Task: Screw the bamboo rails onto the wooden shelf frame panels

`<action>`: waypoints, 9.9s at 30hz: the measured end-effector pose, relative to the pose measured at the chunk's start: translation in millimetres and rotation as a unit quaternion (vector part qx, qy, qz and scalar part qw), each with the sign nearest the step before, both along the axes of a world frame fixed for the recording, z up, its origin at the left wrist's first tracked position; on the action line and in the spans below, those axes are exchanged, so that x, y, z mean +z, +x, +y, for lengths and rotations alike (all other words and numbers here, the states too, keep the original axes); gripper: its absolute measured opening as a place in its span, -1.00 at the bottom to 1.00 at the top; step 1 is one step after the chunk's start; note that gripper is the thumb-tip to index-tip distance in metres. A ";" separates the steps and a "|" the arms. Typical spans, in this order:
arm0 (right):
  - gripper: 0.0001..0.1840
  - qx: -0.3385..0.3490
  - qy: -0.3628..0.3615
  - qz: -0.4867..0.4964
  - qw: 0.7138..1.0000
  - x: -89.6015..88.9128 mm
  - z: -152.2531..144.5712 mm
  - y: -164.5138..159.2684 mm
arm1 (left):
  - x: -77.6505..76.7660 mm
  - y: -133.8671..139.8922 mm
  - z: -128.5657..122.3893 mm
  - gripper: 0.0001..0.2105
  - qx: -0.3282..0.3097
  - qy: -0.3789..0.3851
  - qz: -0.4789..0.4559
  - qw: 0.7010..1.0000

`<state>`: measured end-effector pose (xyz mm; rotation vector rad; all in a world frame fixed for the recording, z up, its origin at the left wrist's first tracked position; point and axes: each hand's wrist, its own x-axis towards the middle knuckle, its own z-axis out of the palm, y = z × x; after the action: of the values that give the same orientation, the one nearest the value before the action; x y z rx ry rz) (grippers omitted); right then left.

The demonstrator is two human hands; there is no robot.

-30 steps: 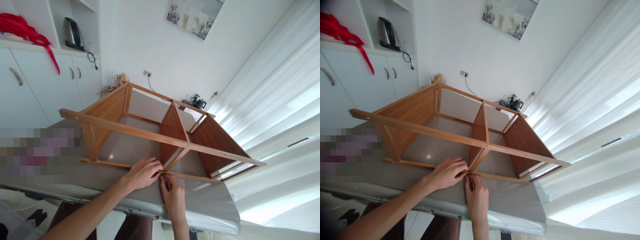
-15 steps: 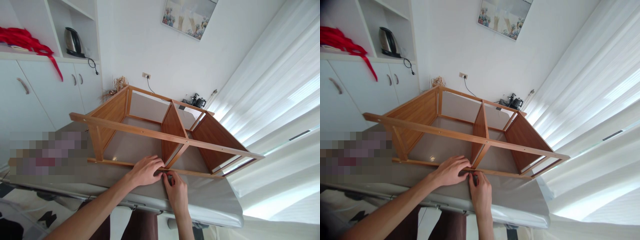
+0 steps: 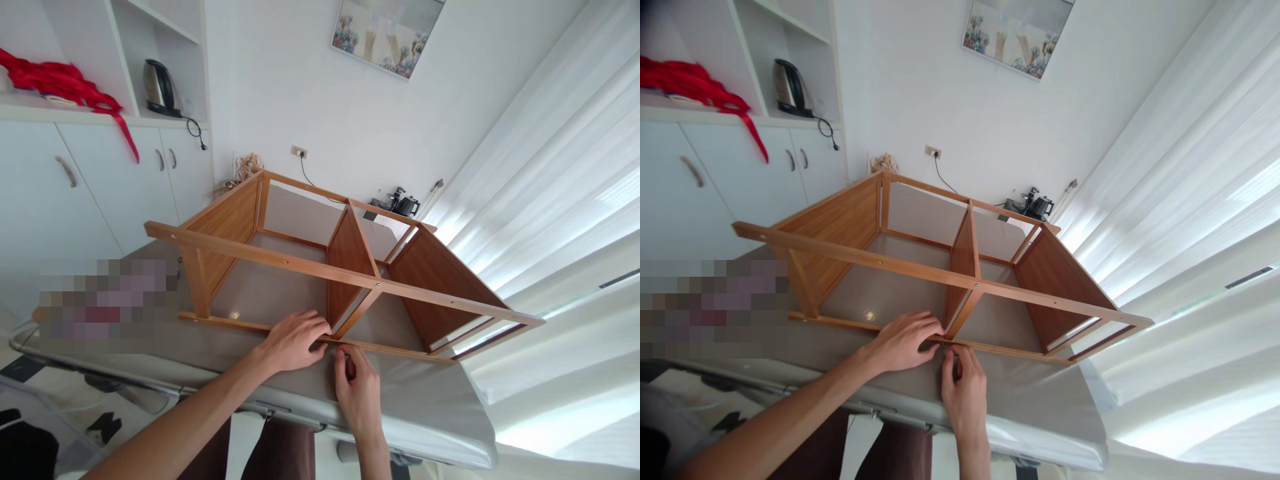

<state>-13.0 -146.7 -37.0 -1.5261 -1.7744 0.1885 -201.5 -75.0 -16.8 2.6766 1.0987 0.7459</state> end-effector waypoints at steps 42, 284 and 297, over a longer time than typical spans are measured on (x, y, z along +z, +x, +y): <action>-0.83 0.135 -0.023 -0.002 0.991 -0.4 2.0 22.5 | -1.1 -1.4 2.3 -0.89 -0.019 -0.018 -0.026 0.999; -0.88 0.124 -0.015 -0.062 0.990 5.1 2.3 19.6 | 1.4 -3.4 11.2 -0.89 -0.073 0.009 -0.014 0.997; -0.91 0.146 -0.027 -0.127 0.981 23.3 8.2 17.7 | 0.8 -2.9 11.8 -0.87 -0.072 0.010 -0.014 0.997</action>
<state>4.7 -138.6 -13.7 -1.3692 -2.2120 0.1934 -204.4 -63.2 -16.0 2.7176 0.8845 0.7681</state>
